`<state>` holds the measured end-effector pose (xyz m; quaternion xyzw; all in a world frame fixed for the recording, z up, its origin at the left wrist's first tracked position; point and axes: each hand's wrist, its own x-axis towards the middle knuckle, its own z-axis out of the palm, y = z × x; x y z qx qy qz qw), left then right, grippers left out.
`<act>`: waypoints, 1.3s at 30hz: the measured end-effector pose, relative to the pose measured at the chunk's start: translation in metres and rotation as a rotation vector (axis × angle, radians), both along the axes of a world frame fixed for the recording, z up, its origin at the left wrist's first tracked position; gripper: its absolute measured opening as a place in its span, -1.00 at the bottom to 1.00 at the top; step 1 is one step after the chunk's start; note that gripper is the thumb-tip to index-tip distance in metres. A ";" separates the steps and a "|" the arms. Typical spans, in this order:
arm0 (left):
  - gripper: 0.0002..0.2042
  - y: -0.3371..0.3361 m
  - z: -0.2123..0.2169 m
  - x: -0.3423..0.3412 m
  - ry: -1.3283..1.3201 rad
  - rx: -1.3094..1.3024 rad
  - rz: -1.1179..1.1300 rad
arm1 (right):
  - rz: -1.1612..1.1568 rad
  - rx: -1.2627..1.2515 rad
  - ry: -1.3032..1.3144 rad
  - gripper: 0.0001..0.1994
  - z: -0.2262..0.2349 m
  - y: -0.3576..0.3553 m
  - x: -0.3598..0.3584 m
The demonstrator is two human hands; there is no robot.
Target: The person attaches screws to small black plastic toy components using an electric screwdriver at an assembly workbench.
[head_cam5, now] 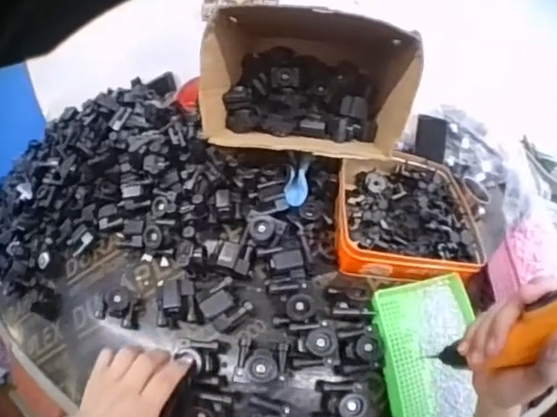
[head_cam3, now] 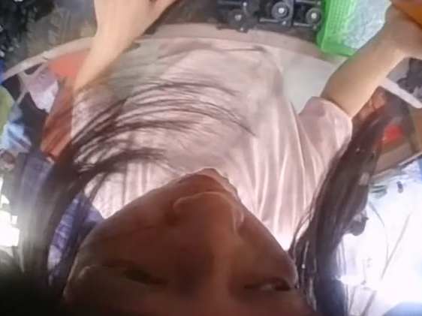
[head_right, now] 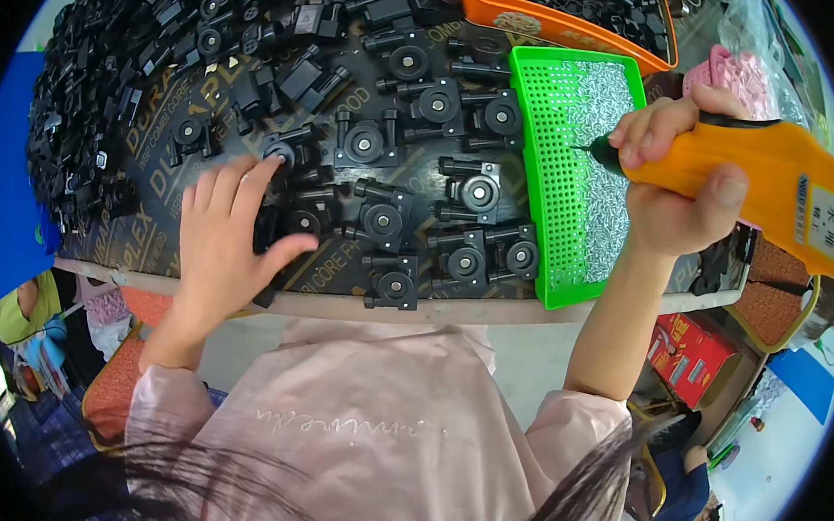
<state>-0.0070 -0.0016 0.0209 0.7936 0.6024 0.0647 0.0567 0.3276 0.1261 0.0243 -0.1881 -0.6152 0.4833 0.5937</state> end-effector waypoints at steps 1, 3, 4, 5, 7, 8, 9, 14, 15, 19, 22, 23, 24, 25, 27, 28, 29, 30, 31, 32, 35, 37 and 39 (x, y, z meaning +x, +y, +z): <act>-0.26 -0.011 -0.002 0.000 0.033 -0.023 0.047 | 0.011 -0.022 0.027 -0.42 -0.007 0.003 -0.001; -0.18 -0.025 -0.013 0.001 0.027 -0.047 0.071 | -0.023 -0.029 0.014 -0.42 -0.010 0.000 0.000; -0.17 -0.029 -0.018 0.005 0.010 -0.044 0.083 | -0.046 -0.035 0.010 -0.43 -0.012 0.000 0.000; -0.16 -0.033 -0.021 0.009 -0.003 -0.042 0.102 | -0.044 -0.039 0.015 -0.43 -0.013 0.001 0.000; -0.17 -0.037 -0.031 0.016 -0.030 0.008 0.128 | -0.048 -0.043 0.006 -0.43 -0.013 0.003 -0.001; -0.18 -0.037 -0.033 0.019 -0.043 0.026 0.133 | -0.050 -0.045 0.004 -0.43 -0.014 0.004 0.000; -0.22 -0.035 -0.033 0.021 -0.093 0.022 0.130 | -0.054 -0.043 0.003 -0.44 -0.014 0.005 0.001; -0.31 -0.028 -0.032 0.028 -0.133 -0.042 0.064 | -0.112 -0.064 -0.014 -0.44 -0.018 0.005 0.002; -0.33 -0.027 -0.032 0.030 -0.151 -0.040 0.056 | -0.097 -0.060 0.002 -0.44 -0.018 0.005 0.001; -0.35 -0.025 -0.036 0.033 -0.185 -0.031 0.076 | -0.078 -0.062 0.023 -0.46 -0.022 0.007 -0.001; -0.36 -0.025 -0.032 0.035 -0.193 -0.037 0.097 | -0.044 -0.067 0.026 -0.48 -0.023 0.008 0.001; -0.37 -0.025 -0.032 0.035 -0.190 -0.034 0.093 | -0.040 -0.070 0.026 -0.48 -0.022 0.007 0.001; -0.38 -0.025 -0.032 0.035 -0.186 -0.030 0.090 | -0.064 -0.081 0.006 -0.49 -0.020 0.006 0.000; -0.38 -0.025 -0.033 0.036 -0.206 -0.027 0.086 | -0.085 -0.091 -0.014 -0.50 -0.019 0.005 -0.001; -0.39 -0.025 -0.032 0.036 -0.230 -0.017 0.085 | -0.081 -0.096 -0.001 -0.51 -0.019 0.005 -0.004; -0.39 -0.025 -0.031 0.037 -0.237 -0.029 0.086 | -0.089 -0.098 0.005 -0.51 -0.020 0.006 -0.004; -0.39 -0.023 -0.031 0.037 -0.253 -0.040 0.078 | -0.056 -0.103 0.014 -0.50 -0.020 0.007 0.001; -0.38 -0.022 -0.031 0.037 -0.259 -0.024 0.050 | -0.050 -0.068 0.023 -0.48 -0.016 0.006 0.004; -0.38 -0.021 -0.030 0.037 -0.258 -0.021 0.026 | -0.046 -0.033 0.032 -0.46 -0.009 0.004 0.007; -0.38 -0.020 -0.029 0.037 -0.250 -0.019 0.008 | -0.057 0.010 0.048 -0.40 -0.003 0.002 0.012; -0.36 -0.020 -0.029 0.036 -0.300 -0.020 0.022 | 0.102 0.121 0.029 -0.36 0.028 -0.012 -0.002; -0.37 -0.019 -0.030 0.035 -0.381 -0.009 0.057 | 0.178 0.081 0.046 -0.33 0.035 -0.026 -0.026; -0.40 -0.020 -0.031 0.033 -0.416 -0.004 0.069 | 0.295 0.050 0.124 -0.34 0.027 -0.035 -0.062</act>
